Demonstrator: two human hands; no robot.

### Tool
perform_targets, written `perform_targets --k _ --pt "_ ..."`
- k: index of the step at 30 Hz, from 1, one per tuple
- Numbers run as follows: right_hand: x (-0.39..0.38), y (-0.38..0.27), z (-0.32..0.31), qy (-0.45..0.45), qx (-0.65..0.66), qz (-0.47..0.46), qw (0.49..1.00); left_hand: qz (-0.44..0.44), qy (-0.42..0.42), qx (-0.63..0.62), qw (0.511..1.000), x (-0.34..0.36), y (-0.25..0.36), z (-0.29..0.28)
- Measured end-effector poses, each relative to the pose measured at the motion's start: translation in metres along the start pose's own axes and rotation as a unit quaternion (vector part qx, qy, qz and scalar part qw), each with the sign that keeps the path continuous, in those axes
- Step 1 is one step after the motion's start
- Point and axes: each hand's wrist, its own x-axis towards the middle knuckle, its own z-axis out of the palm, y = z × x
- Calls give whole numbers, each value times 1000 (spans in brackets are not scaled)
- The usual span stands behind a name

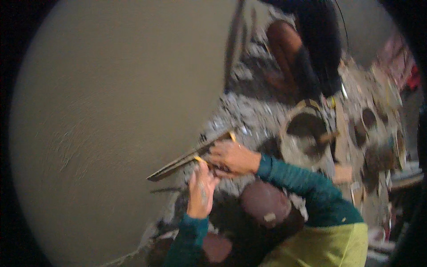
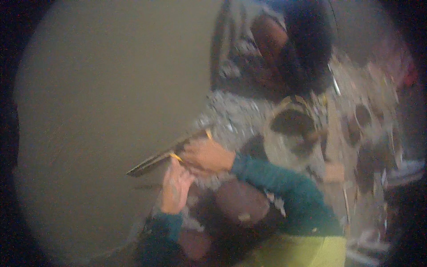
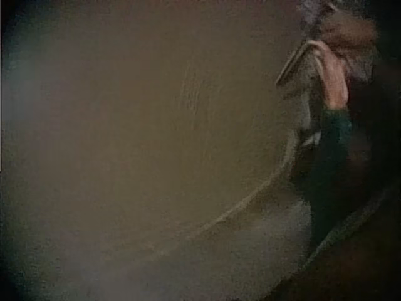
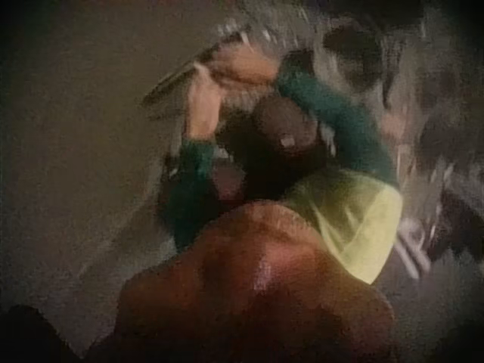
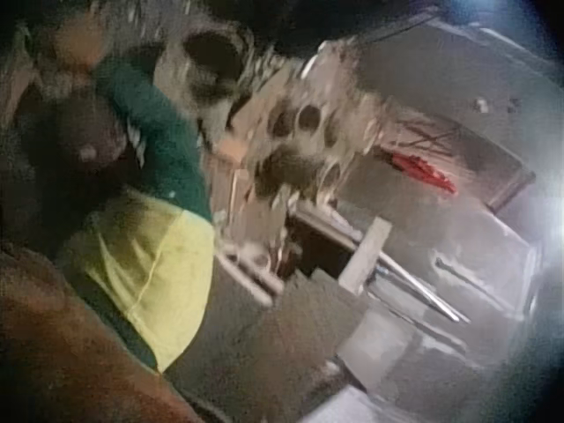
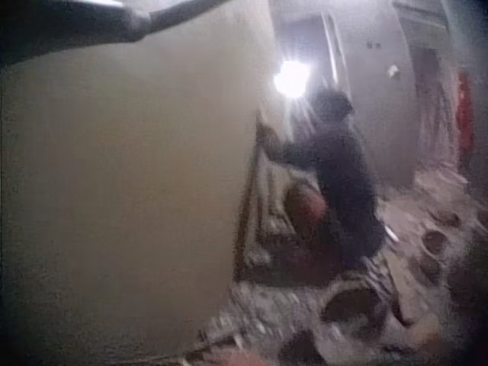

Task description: The person applies wet cement to a wall using a trowel and a hawk, then smooths the surface with a wide trowel. The person repeatedly scoops cement from a bucket and spreads it evenly across the wall.

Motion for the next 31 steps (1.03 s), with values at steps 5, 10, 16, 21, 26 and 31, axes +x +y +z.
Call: perform_targets --k 5,10,16,21,26,31 --pt "-6 -27 -32 -66 -35 63 995 -57 40 -119 990 14 -14 22" --pt "-60 -31 -100 46 -30 192 980 -87 69 -11 994 -16 5 31" --pt "-209 157 -169 85 -410 524 741 -137 54 86 985 -75 77 46" --pt "-248 164 -189 -32 -162 589 791 -268 94 90 954 -88 143 116" --pt "-245 75 -217 -185 7 598 780 -234 19 52 971 -94 201 226" --pt "-232 -12 -246 -159 98 686 704 -301 63 103 946 -79 262 341"
